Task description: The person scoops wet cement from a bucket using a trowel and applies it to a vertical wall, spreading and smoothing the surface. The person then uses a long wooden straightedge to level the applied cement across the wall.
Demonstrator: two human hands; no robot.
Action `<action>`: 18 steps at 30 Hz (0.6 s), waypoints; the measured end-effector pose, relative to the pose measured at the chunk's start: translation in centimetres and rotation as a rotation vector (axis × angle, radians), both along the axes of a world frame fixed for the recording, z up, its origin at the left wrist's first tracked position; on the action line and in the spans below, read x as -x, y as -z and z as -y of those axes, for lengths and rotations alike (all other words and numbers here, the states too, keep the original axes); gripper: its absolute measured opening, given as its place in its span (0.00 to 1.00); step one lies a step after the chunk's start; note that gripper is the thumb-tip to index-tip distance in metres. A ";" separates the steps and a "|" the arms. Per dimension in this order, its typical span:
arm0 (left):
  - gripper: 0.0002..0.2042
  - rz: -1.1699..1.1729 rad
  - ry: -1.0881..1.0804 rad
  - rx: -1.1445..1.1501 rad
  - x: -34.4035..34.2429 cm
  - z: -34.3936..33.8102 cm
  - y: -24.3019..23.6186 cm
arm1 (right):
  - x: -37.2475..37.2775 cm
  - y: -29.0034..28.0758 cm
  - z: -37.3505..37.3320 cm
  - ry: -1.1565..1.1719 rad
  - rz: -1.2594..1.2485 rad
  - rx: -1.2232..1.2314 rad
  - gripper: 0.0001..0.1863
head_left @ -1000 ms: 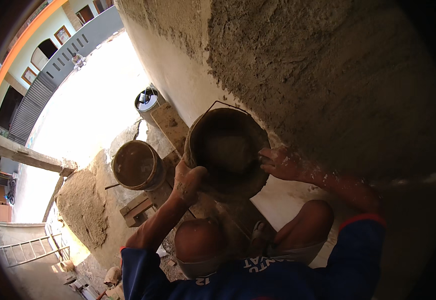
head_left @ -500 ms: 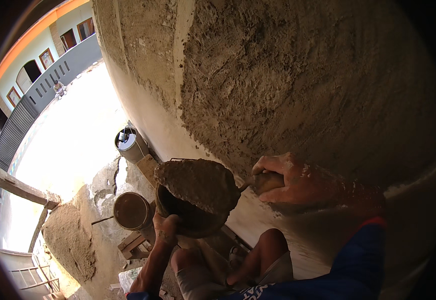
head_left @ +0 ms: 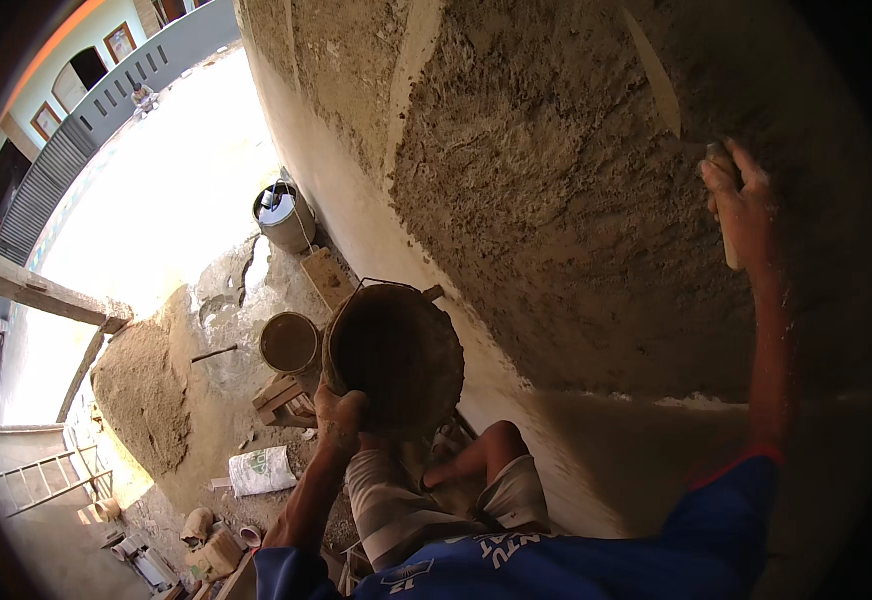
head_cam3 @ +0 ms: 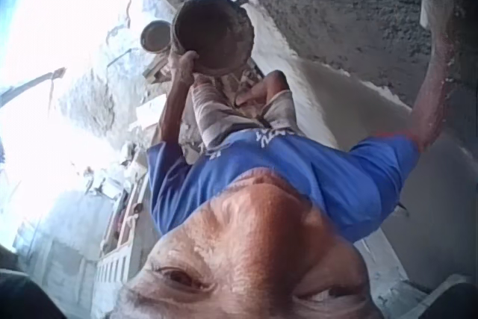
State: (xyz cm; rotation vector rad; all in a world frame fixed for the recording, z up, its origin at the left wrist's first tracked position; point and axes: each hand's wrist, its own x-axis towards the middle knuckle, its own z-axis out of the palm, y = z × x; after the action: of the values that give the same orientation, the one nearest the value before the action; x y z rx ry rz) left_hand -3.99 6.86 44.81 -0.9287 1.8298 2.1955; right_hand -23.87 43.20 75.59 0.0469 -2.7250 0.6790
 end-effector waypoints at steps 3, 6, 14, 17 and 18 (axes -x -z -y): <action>0.23 -0.003 0.055 -0.072 1.4 -2.8 -4.4 | -6.0 -0.3 1.7 0.006 0.462 0.041 0.32; 0.27 -0.054 0.022 -0.040 0.7 -3.4 -7.3 | -7.7 6.8 1.2 -0.473 0.686 -0.237 0.28; 0.25 -0.149 0.165 0.264 1.6 -5.6 -15.4 | -9.1 10.5 8.0 -0.707 0.173 -1.128 0.25; 0.24 -0.158 0.197 0.307 1.5 -6.2 -17.4 | -9.7 11.0 6.1 -0.844 -0.119 -1.174 0.24; 0.24 -0.168 0.200 0.331 1.6 -6.5 -17.9 | -9.7 10.8 6.1 -0.817 0.124 -1.070 0.24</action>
State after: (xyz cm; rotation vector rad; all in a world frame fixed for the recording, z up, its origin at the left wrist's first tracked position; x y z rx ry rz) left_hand -5.63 13.34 62.71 -0.5874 2.3012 1.9394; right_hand -14.14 37.13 64.80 1.4125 -2.7685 -0.7156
